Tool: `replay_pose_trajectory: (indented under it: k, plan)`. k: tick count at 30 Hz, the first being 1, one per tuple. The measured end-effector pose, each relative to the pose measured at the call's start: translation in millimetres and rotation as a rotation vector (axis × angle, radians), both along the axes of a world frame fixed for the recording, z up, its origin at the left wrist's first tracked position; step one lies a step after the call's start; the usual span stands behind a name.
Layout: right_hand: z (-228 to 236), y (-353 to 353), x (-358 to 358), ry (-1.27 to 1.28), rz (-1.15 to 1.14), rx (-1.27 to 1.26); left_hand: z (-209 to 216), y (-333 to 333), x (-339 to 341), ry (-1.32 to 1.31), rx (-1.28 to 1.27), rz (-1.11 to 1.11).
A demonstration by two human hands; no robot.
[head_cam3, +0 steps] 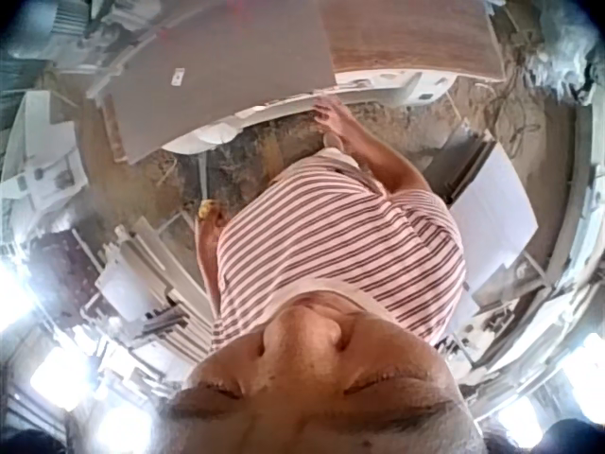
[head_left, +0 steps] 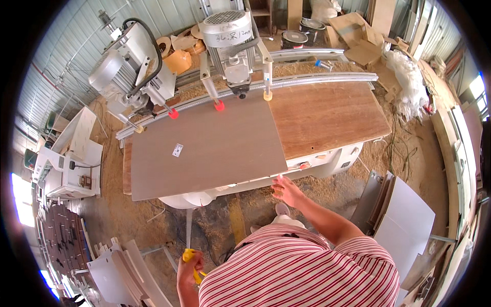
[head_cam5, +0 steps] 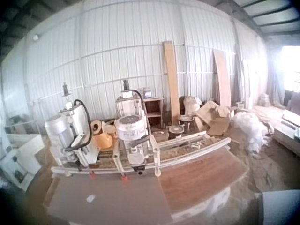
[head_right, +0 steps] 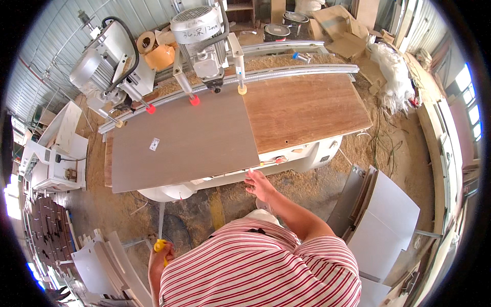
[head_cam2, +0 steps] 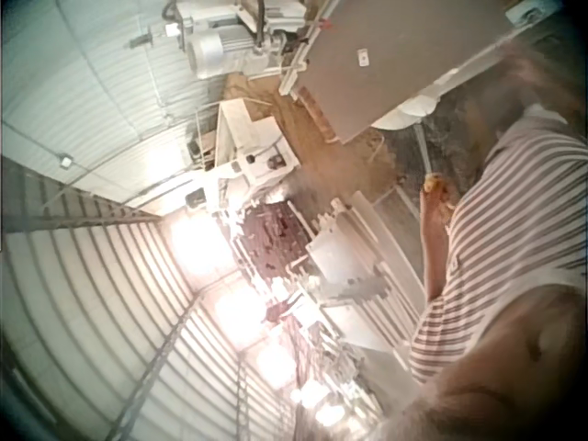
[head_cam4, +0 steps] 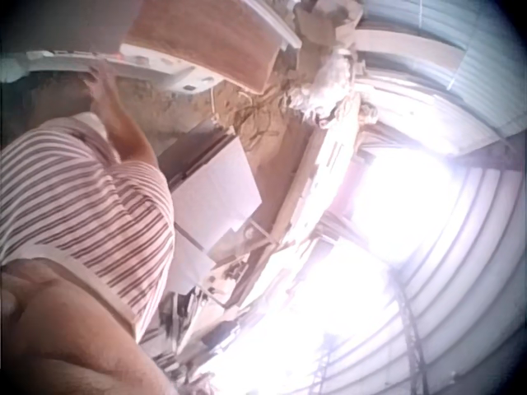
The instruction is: The person repeatedly picks up large brown wood panels from a stack, carries them to a CNC machine table, places them down, and returns to the stack. This cycle is performed multiple times throughout the clip.
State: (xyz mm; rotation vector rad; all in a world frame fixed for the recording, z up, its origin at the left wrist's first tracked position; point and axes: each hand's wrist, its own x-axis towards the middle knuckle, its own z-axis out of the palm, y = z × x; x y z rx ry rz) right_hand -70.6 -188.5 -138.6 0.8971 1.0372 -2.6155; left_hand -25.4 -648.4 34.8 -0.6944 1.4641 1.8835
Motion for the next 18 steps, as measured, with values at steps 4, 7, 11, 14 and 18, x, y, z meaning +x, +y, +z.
replay_pose_trajectory:
  k: [4, 7, 11, 14, 18]
  plan:
    - [-13.2, 28.5, 1.0, -0.022, -0.091, -0.099, 21.9, 42.2, 2.8, -0.057, -0.127, -0.228]
    - [-3.9, 39.7, -17.3, -0.045, -0.12, -0.071, -1.1, 34.6, -11.2, 0.001, -0.134, 0.096]
    - [0.0, 50.7, -43.8, -0.099, -0.071, -0.036, 15.5, 55.9, -21.3, 0.014, -0.102, -0.097]
    - [5.3, 48.8, -64.3, -0.137, 0.009, -0.008, -22.5, 58.0, -35.0, 0.182, -0.205, 0.161]
    - [-3.5, 53.7, -72.5, -0.103, 0.065, 0.03, -102.9, 56.0, -83.2, 0.293, -0.103, 0.469]
